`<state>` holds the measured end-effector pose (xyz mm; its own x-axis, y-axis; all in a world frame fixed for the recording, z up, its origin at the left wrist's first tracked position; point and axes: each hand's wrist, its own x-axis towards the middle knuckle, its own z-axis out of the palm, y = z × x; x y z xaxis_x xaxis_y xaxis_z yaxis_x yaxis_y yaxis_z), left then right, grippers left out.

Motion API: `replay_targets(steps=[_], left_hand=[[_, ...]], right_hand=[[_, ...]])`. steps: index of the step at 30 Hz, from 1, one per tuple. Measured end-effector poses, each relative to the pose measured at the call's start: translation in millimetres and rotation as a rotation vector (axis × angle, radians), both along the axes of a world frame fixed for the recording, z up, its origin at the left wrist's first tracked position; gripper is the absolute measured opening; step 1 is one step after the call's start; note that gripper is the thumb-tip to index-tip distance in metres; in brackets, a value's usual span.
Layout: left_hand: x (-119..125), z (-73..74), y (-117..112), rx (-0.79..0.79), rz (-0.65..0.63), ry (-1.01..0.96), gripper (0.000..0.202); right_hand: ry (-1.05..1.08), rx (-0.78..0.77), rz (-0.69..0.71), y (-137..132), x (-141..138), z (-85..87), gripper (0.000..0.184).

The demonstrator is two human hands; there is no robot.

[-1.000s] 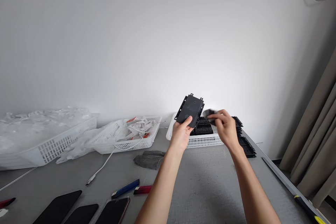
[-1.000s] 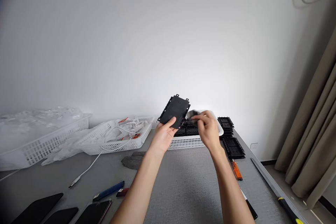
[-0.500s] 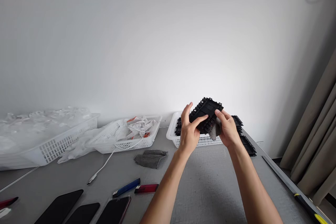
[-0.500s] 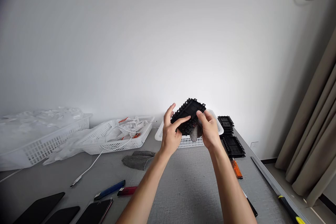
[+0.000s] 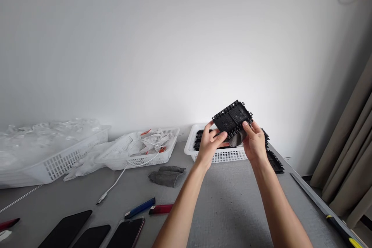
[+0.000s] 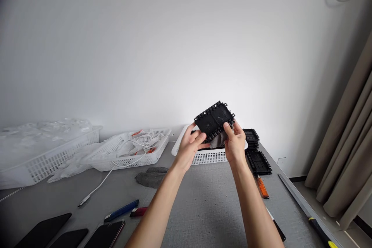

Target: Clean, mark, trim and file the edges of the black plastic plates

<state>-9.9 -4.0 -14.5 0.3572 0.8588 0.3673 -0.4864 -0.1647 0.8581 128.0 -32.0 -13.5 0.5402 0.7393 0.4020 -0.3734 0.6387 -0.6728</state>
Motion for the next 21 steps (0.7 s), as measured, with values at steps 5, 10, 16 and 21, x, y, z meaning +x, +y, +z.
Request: replay_targets(steps=[5, 10, 16, 21], left_hand=[[4.9, -4.5, -0.2, 0.042, 0.121, 0.047, 0.054], [-6.8, -1.4, 13.0, 0.063, 0.172, 0.013, 0.039], [-11.4, 1.1, 18.0, 0.137, 0.262, -0.017, 0.030], [-7.4, -6.9, 24.4, 0.081, 0.353, -0.115, 0.034]], right_hand=[[-0.012, -0.061, 0.044, 7.0, -0.2, -6.1, 0.036], [0.074, -0.153, -0.177, 11.1, 10.3, -7.5, 0.051], [-0.179, -0.234, -0.151, 2.3, 17.0, -1.4, 0.049], [-0.350, -0.227, 0.030, 1.0, 11.8, -4.4, 0.040]])
